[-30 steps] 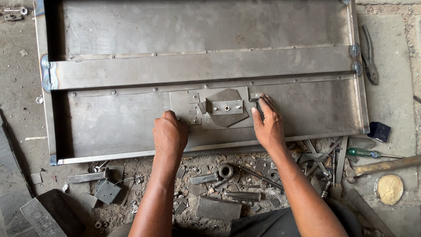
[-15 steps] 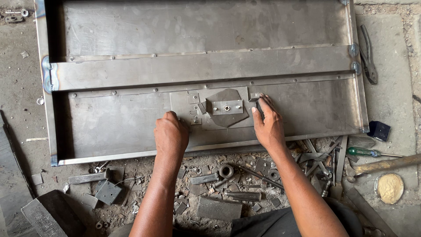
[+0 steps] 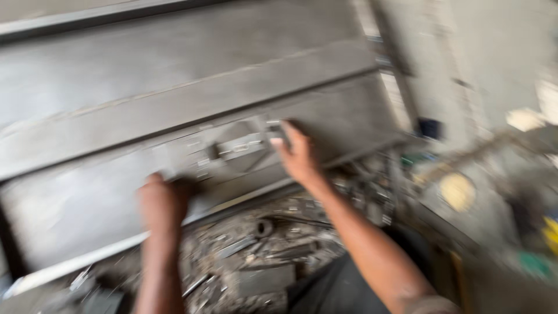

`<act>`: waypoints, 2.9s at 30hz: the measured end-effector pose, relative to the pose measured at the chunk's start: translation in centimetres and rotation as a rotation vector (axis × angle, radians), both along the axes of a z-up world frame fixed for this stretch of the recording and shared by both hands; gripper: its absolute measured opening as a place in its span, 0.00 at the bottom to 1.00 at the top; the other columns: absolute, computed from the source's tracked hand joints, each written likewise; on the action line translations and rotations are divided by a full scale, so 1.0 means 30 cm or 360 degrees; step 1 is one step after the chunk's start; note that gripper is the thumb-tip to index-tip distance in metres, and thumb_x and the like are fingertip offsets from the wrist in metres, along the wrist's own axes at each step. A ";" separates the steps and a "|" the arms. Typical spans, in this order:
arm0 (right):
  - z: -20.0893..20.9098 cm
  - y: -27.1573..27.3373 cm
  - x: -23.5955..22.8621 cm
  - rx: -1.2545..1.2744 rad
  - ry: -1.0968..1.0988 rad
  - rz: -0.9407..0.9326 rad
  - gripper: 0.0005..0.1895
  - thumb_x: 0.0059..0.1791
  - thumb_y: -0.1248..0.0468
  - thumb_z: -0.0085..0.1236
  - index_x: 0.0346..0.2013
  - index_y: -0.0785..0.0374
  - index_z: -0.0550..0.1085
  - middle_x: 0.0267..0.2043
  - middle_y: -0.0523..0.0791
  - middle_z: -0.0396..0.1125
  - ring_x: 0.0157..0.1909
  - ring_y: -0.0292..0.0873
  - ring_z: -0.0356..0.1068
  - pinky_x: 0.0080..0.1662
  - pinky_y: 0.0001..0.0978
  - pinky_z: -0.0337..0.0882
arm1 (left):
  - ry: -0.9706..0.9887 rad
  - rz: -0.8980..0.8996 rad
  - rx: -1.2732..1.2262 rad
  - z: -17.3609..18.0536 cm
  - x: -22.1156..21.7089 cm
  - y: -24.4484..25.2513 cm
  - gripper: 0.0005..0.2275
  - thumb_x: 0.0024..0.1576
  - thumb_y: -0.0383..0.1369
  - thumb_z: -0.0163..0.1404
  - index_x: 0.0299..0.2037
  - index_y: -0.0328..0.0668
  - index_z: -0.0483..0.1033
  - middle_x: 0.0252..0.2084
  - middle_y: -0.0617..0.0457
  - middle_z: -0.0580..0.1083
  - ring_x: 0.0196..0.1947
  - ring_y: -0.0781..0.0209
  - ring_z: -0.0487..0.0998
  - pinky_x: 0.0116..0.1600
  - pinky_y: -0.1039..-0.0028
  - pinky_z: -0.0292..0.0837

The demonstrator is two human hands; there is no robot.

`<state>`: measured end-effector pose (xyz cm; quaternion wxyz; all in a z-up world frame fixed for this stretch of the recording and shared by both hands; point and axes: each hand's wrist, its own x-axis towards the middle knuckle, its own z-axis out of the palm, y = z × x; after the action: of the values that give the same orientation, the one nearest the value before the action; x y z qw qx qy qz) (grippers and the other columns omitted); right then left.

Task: The person assembles a metal frame by positioning and securing metal brackets onto a rectangular metal sheet. They use a screwdriver to tighten screws and apply a paste-like substance to the joints.

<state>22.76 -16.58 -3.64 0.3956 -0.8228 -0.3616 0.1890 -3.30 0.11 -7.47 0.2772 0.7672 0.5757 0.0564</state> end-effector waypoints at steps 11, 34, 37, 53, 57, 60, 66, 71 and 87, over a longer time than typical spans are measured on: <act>0.223 -0.564 0.370 0.0164 -0.0281 -0.0558 0.31 0.51 0.56 0.62 0.65 0.66 0.68 0.61 0.54 0.72 0.64 0.51 0.72 0.64 0.41 0.72 | 0.0235 -0.0109 0.0039 -0.239 -0.106 0.123 0.32 0.58 0.56 0.63 0.43 0.20 0.82 0.34 0.28 0.80 0.38 0.37 0.83 0.50 0.56 0.77; -0.083 -1.458 0.665 -0.0767 0.0011 -0.1238 0.33 0.38 0.52 0.79 0.49 0.66 0.76 0.44 0.48 0.75 0.44 0.44 0.74 0.47 0.41 0.76 | 0.0088 -0.0012 -0.0152 -0.100 -0.077 0.072 0.28 0.57 0.50 0.61 0.44 0.20 0.80 0.36 0.23 0.78 0.41 0.30 0.82 0.48 0.51 0.76; 0.033 -1.397 0.624 -0.0344 -0.0238 -0.1055 0.48 0.37 0.55 0.81 0.62 0.74 0.64 0.53 0.50 0.71 0.50 0.44 0.72 0.50 0.38 0.74 | -0.0095 0.0056 0.0022 -0.012 -0.036 0.027 0.26 0.54 0.47 0.63 0.41 0.20 0.79 0.35 0.24 0.77 0.39 0.31 0.81 0.45 0.53 0.77; 0.180 -0.157 0.323 -0.0793 -0.0453 0.0263 0.79 0.29 0.49 0.82 0.76 0.62 0.34 0.70 0.66 0.52 0.71 0.63 0.54 0.69 0.59 0.54 | -0.0002 0.0123 -0.0052 0.199 0.048 -0.018 0.23 0.55 0.45 0.62 0.31 0.22 0.78 0.30 0.24 0.76 0.33 0.30 0.81 0.41 0.50 0.77; 0.097 -0.086 0.348 -0.0803 -0.0662 0.0551 0.79 0.30 0.47 0.80 0.77 0.66 0.34 0.70 0.66 0.54 0.71 0.62 0.56 0.76 0.54 0.50 | 0.0000 0.0141 -0.0048 0.185 0.047 -0.018 0.24 0.54 0.46 0.63 0.31 0.21 0.78 0.30 0.24 0.76 0.34 0.28 0.81 0.42 0.50 0.76; 0.113 -0.084 0.356 -0.0831 -0.0716 0.0597 0.77 0.28 0.48 0.84 0.73 0.67 0.39 0.71 0.64 0.50 0.70 0.64 0.51 0.70 0.58 0.43 | 0.0005 0.0149 -0.0101 0.186 0.047 -0.014 0.24 0.55 0.46 0.62 0.32 0.22 0.78 0.30 0.24 0.76 0.34 0.29 0.81 0.42 0.50 0.77; 0.236 -0.248 0.364 -0.0514 -0.0364 0.0029 0.32 0.45 0.64 0.69 0.64 0.60 0.71 0.59 0.50 0.69 0.53 0.50 0.71 0.46 0.43 0.72 | -0.0032 0.0118 -0.0077 0.195 0.050 -0.015 0.24 0.55 0.46 0.62 0.32 0.21 0.78 0.31 0.24 0.76 0.33 0.30 0.81 0.41 0.51 0.77; 0.174 -0.316 0.347 -0.0373 -0.0443 0.0023 0.14 0.48 0.64 0.67 0.48 0.62 0.80 0.47 0.49 0.73 0.47 0.46 0.74 0.45 0.38 0.73 | 0.0006 0.0140 -0.0212 0.215 0.051 -0.012 0.24 0.56 0.46 0.61 0.31 0.22 0.78 0.28 0.25 0.76 0.30 0.35 0.83 0.39 0.52 0.78; 0.314 -0.418 0.310 -0.0743 -0.0105 0.0116 0.12 0.48 0.59 0.66 0.44 0.61 0.81 0.48 0.49 0.77 0.50 0.46 0.76 0.54 0.42 0.71 | -0.0031 0.0012 -0.0047 0.200 0.037 -0.007 0.24 0.59 0.43 0.63 0.24 0.23 0.76 0.24 0.26 0.74 0.26 0.35 0.80 0.37 0.50 0.75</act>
<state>32.06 -29.11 5.79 0.1755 -0.8841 -0.3503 0.2546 -2.19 -0.11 -1.47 0.2938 0.7603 0.5766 0.0565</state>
